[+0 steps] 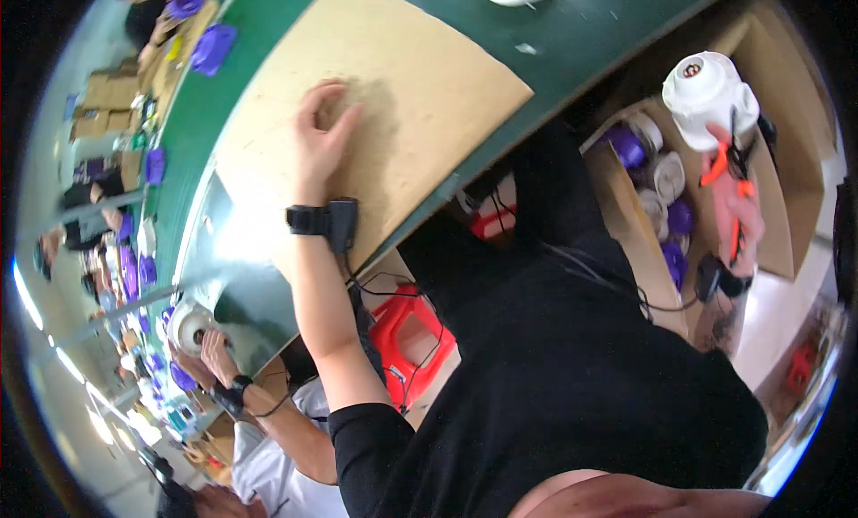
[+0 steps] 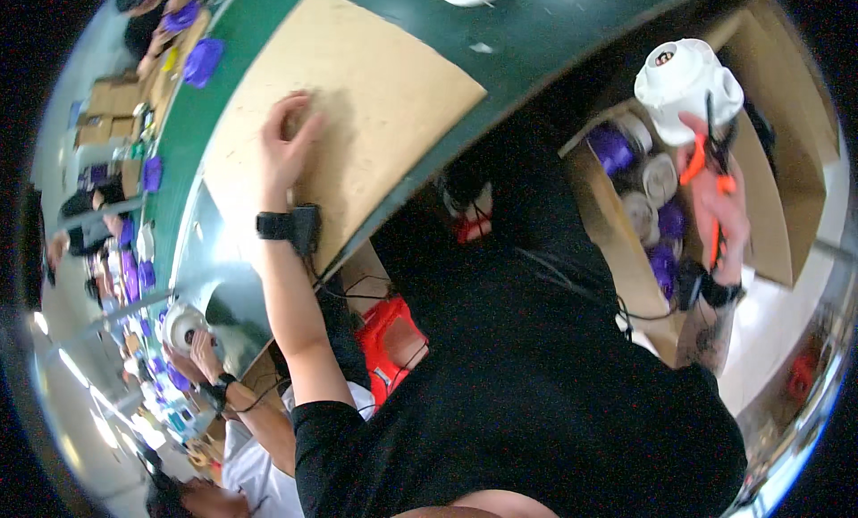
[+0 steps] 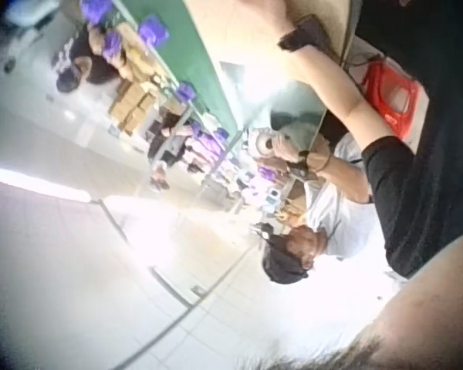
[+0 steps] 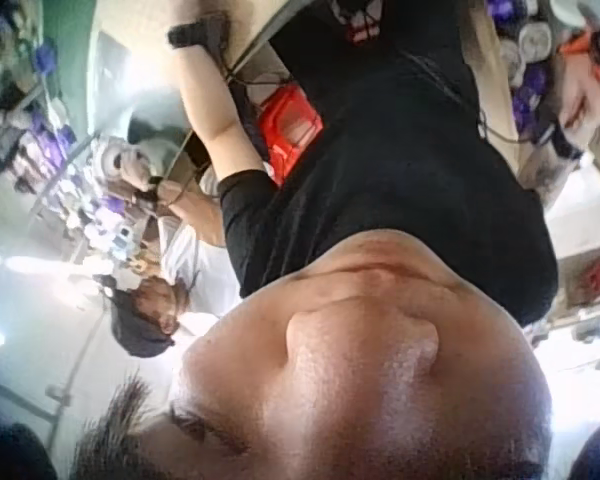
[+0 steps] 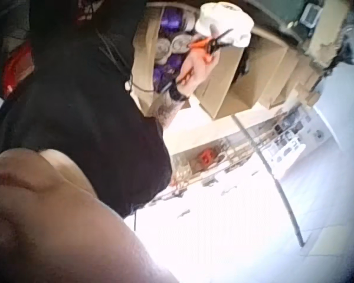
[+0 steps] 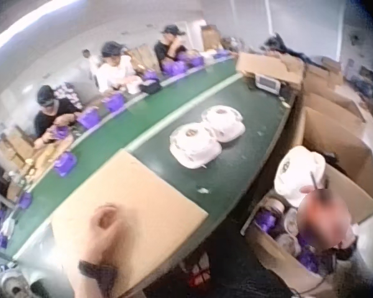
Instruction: The person uses pliers to manipulate internal components inside white and purple plastic housings. They repeatedly pick up housings from a cardboard box, use the pliers to adjust or remove parts within the central opening, and place the items back into the box or on the table.
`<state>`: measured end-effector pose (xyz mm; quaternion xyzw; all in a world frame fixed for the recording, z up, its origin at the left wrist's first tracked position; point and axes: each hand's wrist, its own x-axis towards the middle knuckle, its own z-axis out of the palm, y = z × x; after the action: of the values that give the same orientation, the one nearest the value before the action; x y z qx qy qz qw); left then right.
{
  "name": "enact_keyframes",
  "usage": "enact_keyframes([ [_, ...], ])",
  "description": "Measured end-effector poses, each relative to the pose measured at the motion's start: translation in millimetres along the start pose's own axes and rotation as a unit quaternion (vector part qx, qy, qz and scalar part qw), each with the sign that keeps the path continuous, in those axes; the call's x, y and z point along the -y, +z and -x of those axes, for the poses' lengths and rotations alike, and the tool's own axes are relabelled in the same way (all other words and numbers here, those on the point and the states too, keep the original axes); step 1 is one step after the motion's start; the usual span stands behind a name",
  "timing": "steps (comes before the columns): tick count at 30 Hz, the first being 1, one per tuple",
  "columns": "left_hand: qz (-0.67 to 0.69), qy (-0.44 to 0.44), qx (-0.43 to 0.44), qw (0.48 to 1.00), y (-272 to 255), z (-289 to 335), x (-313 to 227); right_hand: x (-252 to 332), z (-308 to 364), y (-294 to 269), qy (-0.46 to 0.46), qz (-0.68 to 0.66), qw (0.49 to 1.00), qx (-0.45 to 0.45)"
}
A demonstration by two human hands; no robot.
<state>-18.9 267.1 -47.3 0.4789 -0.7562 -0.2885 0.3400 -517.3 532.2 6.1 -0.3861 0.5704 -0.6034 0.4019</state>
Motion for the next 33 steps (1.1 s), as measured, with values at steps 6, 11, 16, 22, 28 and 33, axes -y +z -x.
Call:
enact_keyframes([
  [6,0.209,-0.049,-0.052,0.975,-2.6,-1.0,-10.9,36.7,-66.7,83.9,-0.020,-0.177,0.919,0.351],
  [11,0.611,-0.104,0.170,0.766,-4.6,7.8,20.0,14.7,-124.4,238.6,0.065,-0.194,0.802,0.562],
  [16,0.632,-0.126,-0.098,0.759,-31.9,15.4,-15.1,14.4,-153.6,350.0,0.131,-0.145,0.761,0.618],
  [22,0.470,-0.125,-0.337,0.806,-58.4,1.2,11.9,-5.7,-208.7,396.8,0.070,0.019,0.779,0.623],
  [28,0.362,-0.230,-0.423,0.798,-54.3,-3.6,30.3,-15.2,-199.3,390.1,0.118,0.089,0.763,0.629],
  [33,0.322,-0.222,-0.385,0.836,-54.4,-7.2,8.8,-33.4,-216.0,387.2,0.124,0.016,0.746,0.654],
])
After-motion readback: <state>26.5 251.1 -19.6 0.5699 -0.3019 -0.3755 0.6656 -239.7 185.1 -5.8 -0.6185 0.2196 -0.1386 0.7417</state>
